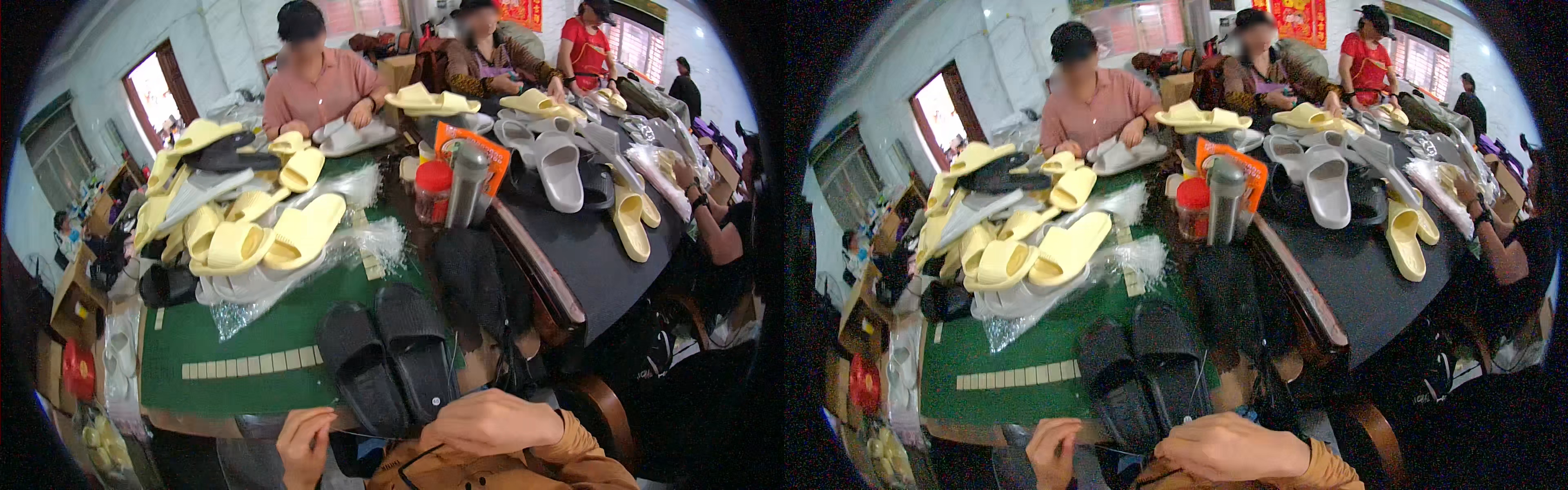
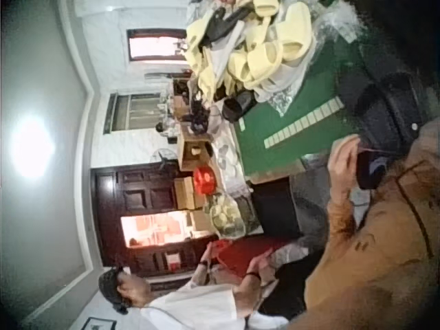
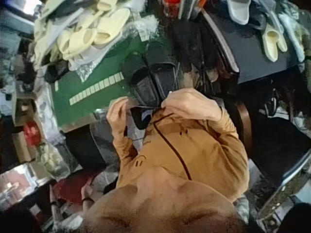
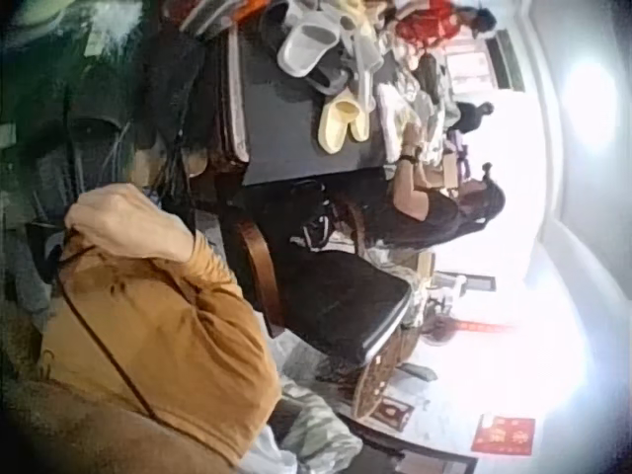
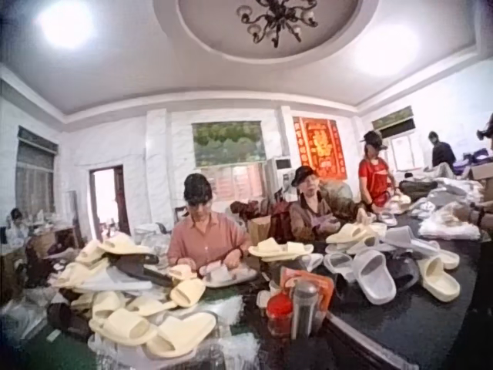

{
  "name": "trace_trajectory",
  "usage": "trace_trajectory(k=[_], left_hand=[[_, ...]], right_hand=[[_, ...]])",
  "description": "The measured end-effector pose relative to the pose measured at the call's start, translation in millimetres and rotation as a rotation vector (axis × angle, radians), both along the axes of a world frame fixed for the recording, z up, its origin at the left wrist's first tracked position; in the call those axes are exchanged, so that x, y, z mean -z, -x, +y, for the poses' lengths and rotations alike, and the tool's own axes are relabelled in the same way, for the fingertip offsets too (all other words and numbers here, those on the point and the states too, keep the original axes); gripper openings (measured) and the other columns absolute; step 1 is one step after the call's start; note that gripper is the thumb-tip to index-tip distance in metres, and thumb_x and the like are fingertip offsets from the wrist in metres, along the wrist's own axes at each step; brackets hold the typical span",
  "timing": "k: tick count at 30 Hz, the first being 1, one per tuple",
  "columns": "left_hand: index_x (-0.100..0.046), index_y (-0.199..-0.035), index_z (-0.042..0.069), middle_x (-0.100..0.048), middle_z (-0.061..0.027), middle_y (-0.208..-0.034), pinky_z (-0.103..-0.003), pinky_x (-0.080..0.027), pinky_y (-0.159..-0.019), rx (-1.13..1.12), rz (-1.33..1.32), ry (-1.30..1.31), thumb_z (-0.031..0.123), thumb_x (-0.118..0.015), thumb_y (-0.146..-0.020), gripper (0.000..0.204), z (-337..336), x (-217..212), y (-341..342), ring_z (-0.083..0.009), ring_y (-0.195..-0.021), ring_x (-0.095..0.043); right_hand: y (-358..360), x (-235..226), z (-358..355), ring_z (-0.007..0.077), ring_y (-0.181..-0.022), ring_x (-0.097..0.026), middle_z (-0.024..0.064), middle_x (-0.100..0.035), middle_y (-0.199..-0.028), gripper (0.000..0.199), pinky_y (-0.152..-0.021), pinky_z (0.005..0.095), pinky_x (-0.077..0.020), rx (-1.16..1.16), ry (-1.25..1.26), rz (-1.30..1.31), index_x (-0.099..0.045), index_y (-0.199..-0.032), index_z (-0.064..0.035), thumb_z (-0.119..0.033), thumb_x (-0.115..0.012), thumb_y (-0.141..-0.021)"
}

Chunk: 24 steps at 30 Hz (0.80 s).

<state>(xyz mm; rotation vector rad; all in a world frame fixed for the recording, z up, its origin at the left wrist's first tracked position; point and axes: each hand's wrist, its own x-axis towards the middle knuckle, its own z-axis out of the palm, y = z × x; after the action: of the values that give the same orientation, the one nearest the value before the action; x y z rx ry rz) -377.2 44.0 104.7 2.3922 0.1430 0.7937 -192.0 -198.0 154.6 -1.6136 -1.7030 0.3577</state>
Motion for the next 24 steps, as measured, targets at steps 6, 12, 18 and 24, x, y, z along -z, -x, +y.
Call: trace_trajectory(k=[6,12,18,24], left_hand=[[-0.071,-0.091,0.002,-0.070,-0.0122,-0.095,-0.034,-0.053,-0.077,-0.089,0.003,0.075,-0.004,-0.067,-0.078,0.015,-11,8,0,-0.0279,-0.086,-0.067],[-0.072,-0.101,0.004,-0.069,-0.0106,-0.104,-0.036,-0.054,-0.078,0.082,0.100,0.062,-0.007,-0.067,-0.075,0.029,-14,22,-2,-0.0290,-0.092,-0.067],[-0.068,-0.111,0.004,-0.067,-0.0116,-0.111,-0.037,-0.054,-0.082,0.133,0.139,0.067,-0.006,-0.064,-0.079,0.034,-21,32,-21,-0.0303,-0.095,-0.066],[-0.063,-0.115,-0.002,-0.063,-0.0198,-0.117,-0.041,-0.051,-0.088,0.100,0.187,0.118,0.006,-0.058,-0.090,0.027,-26,36,-26,-0.0364,-0.105,-0.063]], right_hand=[[12,8,4,0.0269,-0.083,-0.065,0.0106,-0.063,-0.092,0.030,-0.070,0.0349,-0.0531,-0.124,0.015,0.028,-0.062,-0.114,-0.0020,-0.010,-0.060,-0.084],[21,7,19,0.0252,-0.078,-0.062,0.0092,-0.058,-0.087,0.027,-0.067,0.0347,-0.0514,-0.196,0.122,-0.022,-0.060,-0.110,-0.0025,-0.012,-0.056,-0.085],[11,30,21,0.0291,-0.073,-0.061,0.0097,-0.053,-0.079,0.019,-0.063,0.0384,-0.0507,-0.062,0.004,-0.004,-0.058,-0.098,-0.0018,-0.008,-0.060,-0.080],[3,46,24,0.0313,-0.073,-0.059,0.0108,-0.052,-0.080,0.016,-0.063,0.0398,-0.0502,-0.073,-0.014,0.063,-0.054,-0.093,-0.0018,-0.007,-0.061,-0.079]])
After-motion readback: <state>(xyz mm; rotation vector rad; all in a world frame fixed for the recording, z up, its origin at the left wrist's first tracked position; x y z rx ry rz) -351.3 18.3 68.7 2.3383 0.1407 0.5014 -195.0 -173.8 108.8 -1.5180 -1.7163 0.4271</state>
